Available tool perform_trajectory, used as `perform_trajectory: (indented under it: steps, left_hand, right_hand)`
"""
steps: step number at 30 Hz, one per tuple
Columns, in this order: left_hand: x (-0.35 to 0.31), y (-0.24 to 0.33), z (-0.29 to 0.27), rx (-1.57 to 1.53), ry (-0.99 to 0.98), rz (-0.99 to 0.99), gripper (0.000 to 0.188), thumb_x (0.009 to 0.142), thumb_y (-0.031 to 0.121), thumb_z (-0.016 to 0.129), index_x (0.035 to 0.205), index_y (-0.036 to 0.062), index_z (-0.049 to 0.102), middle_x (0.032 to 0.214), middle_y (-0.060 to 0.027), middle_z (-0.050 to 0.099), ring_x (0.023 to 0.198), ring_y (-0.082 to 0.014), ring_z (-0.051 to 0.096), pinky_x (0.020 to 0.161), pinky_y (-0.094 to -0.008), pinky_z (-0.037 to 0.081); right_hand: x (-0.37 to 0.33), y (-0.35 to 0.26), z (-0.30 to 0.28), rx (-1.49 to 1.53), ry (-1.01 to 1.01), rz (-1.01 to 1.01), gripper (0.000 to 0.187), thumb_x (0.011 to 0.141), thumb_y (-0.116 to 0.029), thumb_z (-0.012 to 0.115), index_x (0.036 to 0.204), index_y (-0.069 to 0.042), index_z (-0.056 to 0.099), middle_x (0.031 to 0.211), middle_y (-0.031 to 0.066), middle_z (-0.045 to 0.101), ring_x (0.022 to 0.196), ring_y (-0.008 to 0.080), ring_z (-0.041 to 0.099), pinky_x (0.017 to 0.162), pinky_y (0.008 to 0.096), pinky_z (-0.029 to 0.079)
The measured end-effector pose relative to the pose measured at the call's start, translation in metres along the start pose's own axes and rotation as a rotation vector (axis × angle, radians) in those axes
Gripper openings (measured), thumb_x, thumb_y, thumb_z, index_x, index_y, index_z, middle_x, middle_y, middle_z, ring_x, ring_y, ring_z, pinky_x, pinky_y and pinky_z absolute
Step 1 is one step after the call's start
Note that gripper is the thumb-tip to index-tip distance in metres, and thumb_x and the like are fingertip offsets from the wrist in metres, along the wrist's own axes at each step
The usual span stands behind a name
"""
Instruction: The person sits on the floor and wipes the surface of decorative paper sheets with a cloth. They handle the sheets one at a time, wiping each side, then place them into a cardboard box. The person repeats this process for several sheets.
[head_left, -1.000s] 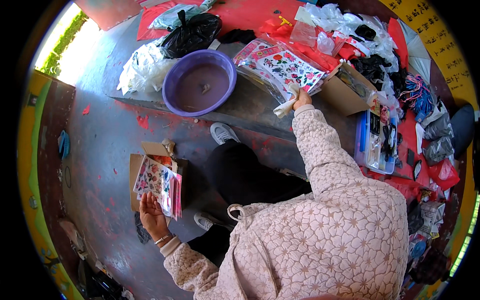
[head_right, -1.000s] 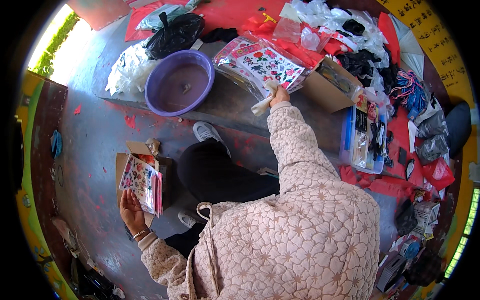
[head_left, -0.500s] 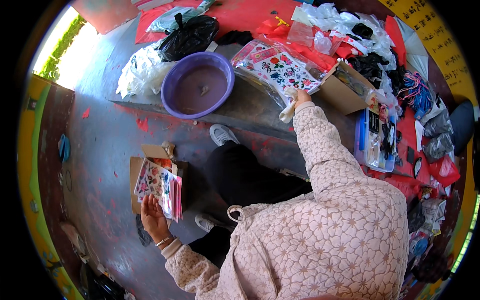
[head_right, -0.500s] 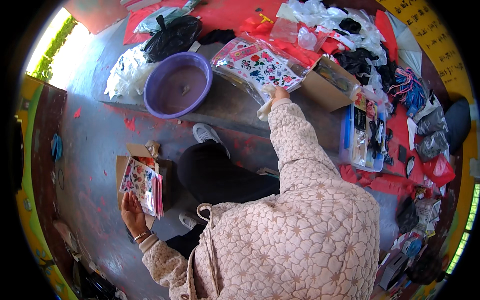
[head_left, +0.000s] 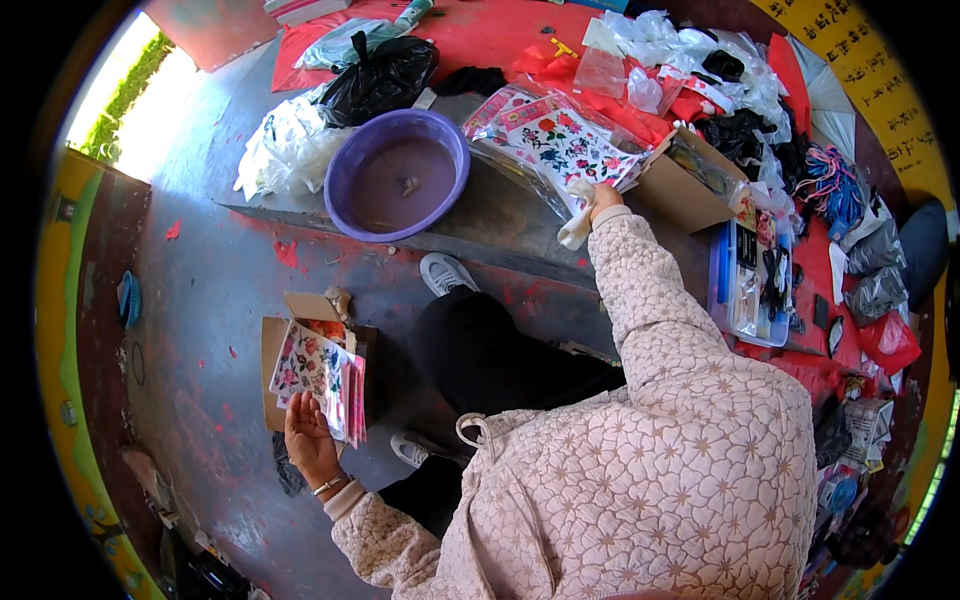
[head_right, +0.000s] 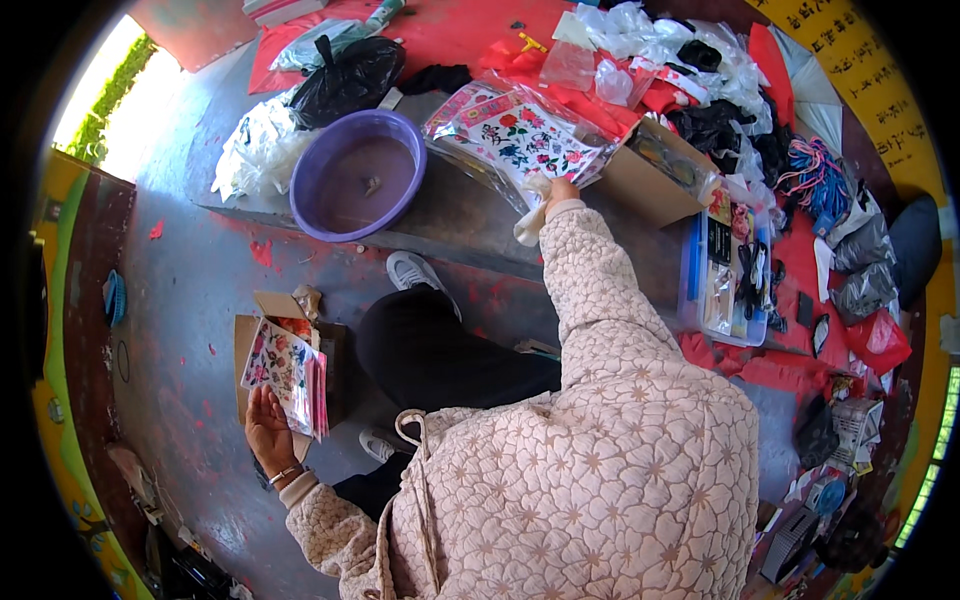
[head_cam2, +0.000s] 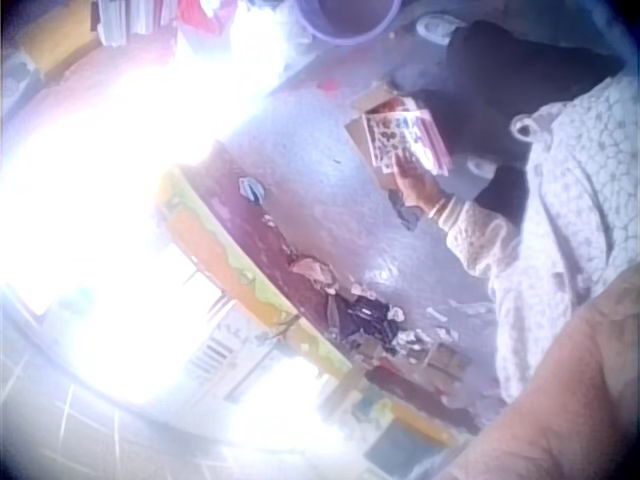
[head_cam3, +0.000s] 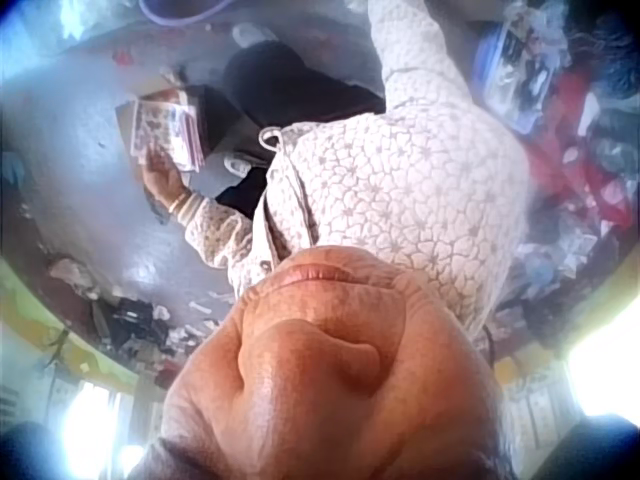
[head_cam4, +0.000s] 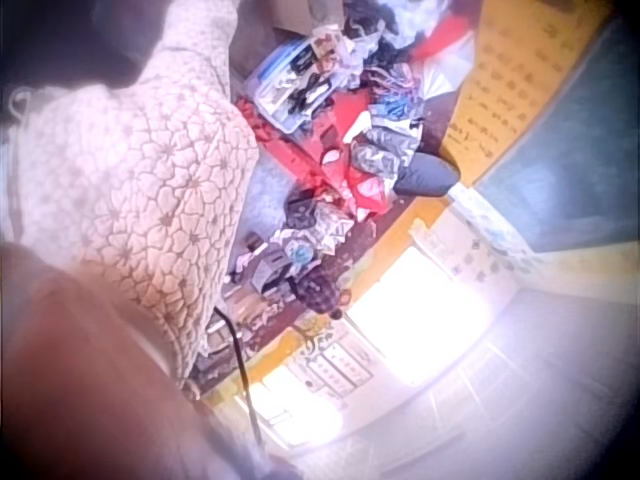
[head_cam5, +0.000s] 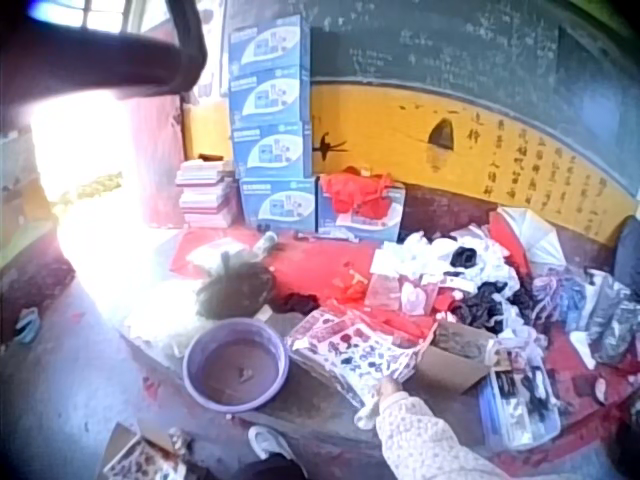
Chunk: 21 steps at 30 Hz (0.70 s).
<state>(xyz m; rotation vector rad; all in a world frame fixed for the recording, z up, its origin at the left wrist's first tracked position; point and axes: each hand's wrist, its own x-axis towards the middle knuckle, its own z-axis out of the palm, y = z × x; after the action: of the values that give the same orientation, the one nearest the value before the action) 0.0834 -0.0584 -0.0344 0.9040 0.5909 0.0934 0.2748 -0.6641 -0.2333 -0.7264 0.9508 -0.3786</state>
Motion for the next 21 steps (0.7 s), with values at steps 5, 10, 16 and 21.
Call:
perform_trajectory:
  steps: [5,10,16,21]
  left_hand:
    - [-0.001,0.001,-0.005,0.001,-0.028,0.0,0.027,0.091,0.015,0.042,0.11,-0.0015,0.051,0.102,-0.0136,0.06,0.087,-0.0175,0.061,0.069,-0.0221,0.053]
    - [0.002,-0.001,0.001,0.01,-0.034,-0.014,0.026,0.092,0.016,0.043,0.108,-0.0011,0.052,0.1,-0.0131,0.061,0.085,-0.0168,0.061,0.068,-0.0218,0.053]
    - [-0.005,0.002,-0.001,0.034,-0.011,0.009,0.026,0.092,0.018,0.044,0.109,-0.0004,0.052,0.1,-0.0111,0.061,0.086,-0.0152,0.06,0.069,-0.021,0.051]
    - [-0.004,0.003,-0.002,0.037,-0.059,0.007,0.027,0.091,0.019,0.044,0.109,-0.0003,0.052,0.1,-0.0106,0.061,0.087,-0.0145,0.059,0.07,-0.0212,0.05]
  right_hand:
    - [-0.023,-0.002,0.007,0.005,0.077,0.04,0.019,0.082,-0.011,0.048,0.096,0.0,0.054,0.087,0.0111,0.058,0.08,0.0251,0.057,0.068,0.0379,0.046]
    - [0.016,-0.013,-0.017,-0.145,-0.111,0.032,0.024,0.084,-0.014,0.048,0.104,0.0,0.051,0.096,0.0129,0.058,0.077,0.0284,0.06,0.061,0.0386,0.048]
    - [-0.046,-0.049,0.017,-0.238,-0.19,0.295,0.026,0.088,-0.02,0.045,0.108,-0.003,0.05,0.101,0.0139,0.06,0.079,0.0338,0.063,0.047,0.0357,0.046]
    - [-0.034,-0.039,0.003,-0.279,-0.244,0.179,0.028,0.088,-0.018,0.047,0.109,0.0,0.049,0.105,0.0168,0.057,0.082,0.0321,0.062,0.046,0.0304,0.049]
